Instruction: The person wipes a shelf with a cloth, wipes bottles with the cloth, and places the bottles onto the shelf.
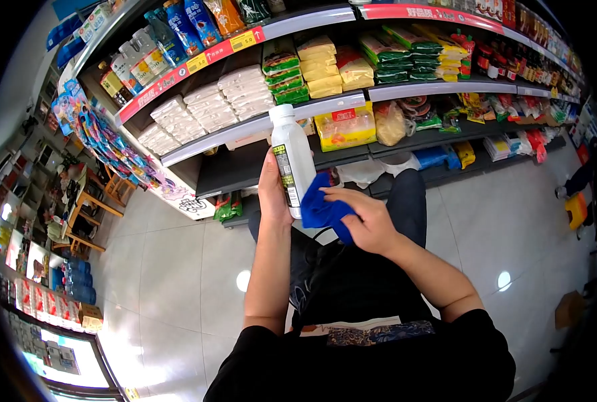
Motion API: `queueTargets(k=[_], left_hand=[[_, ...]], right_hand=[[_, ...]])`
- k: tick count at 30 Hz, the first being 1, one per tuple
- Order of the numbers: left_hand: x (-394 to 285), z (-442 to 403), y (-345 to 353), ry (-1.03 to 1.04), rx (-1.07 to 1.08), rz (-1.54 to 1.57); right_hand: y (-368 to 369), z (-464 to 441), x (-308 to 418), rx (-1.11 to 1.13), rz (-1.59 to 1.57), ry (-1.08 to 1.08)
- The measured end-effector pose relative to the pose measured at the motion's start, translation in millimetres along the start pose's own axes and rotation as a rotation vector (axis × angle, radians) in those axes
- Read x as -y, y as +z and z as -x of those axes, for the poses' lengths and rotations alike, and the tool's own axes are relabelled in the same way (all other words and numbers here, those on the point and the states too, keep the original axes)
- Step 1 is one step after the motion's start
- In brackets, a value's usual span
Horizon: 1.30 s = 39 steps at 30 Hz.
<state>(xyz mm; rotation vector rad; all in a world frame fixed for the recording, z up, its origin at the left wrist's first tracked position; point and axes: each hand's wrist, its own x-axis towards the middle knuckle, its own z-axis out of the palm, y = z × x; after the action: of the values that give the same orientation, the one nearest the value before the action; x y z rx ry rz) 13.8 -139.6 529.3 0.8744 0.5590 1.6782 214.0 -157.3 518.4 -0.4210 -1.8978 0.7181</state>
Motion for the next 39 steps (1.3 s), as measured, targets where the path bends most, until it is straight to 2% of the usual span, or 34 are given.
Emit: queueTargets(k=[2,4,6,7,8,9,10,12,14,20,22,23,26,28,29,32,33,34,36,38,39], left_hand=[[-2,3,11,0.006,0.026,0.031],[-3,6,21,0.004,0.001,-0.011],[-1,10,21,-0.056,0.057,0.018],[4,10,19,-0.076,0.017,0.017],[7,11,14,-0.119,0.093,0.059],[10,11,27,-0.125,-0.049,0.09],[14,9,41,-0.13,-0.193,0.121],[17,4,42,-0.067,-0.147,0.073],[12,4,50,-0.069,-0.195,-0.045],[21,7,36,0.034,-0.134,-0.21],[25,-4,25,0.017,-0.082,-0.064],[24,-7,19,-0.077,-0.067,0.133],[1,-3,36,-0.123,0.051,0.229],[-7,-7,44,-0.083,-0.181,0.171],[-6,-10,33,-0.065,-0.118,0.16],[-12,-20,17,0.02,-0.03,0.13],[-16,-20,18,0.045,-0.047,0.07],[-20,-20,20,0.069,-0.064,0.01],[-24,-12,31,0.036,-0.108,-0.045],[-22,-4,33,-0.015,-0.082,-0.125],[-18,-1,28,-0.045,-0.035,-0.178]], right_hand=[[-5,0,-4,-0.103,-0.143,0.181],[-11,-5,-9,-0.243,-0.397,0.456],[-14,-25,-7,-0.416,-0.549,0.396],[-13,-33,-3,-0.39,-0.516,0.366],[-10,-41,0,-0.364,-0.484,0.334],[-2,-52,-1,-0.338,-0.368,0.175],[4,-61,-3,-0.251,-0.118,-0.002],[17,-66,2,-0.286,0.175,-0.12],[22,-69,-4,-0.271,0.133,-0.082],[21,-59,-1,-0.241,0.079,-0.062],[20,-51,1,-0.21,0.066,-0.073],[20,-45,2,-0.182,0.074,-0.084],[22,-27,9,-0.14,0.072,-0.103],[20,-17,14,-0.097,0.085,-0.118],[21,-12,15,-0.098,0.082,-0.13],[11,-1,11,-0.009,-0.17,0.024],[10,4,6,-0.03,-0.366,0.196],[6,9,4,-0.071,-0.589,0.493],[-5,-2,-2,-0.341,-0.943,0.634],[-26,-26,6,-0.513,-0.939,0.642],[-33,-36,1,-0.553,-0.92,0.547]])
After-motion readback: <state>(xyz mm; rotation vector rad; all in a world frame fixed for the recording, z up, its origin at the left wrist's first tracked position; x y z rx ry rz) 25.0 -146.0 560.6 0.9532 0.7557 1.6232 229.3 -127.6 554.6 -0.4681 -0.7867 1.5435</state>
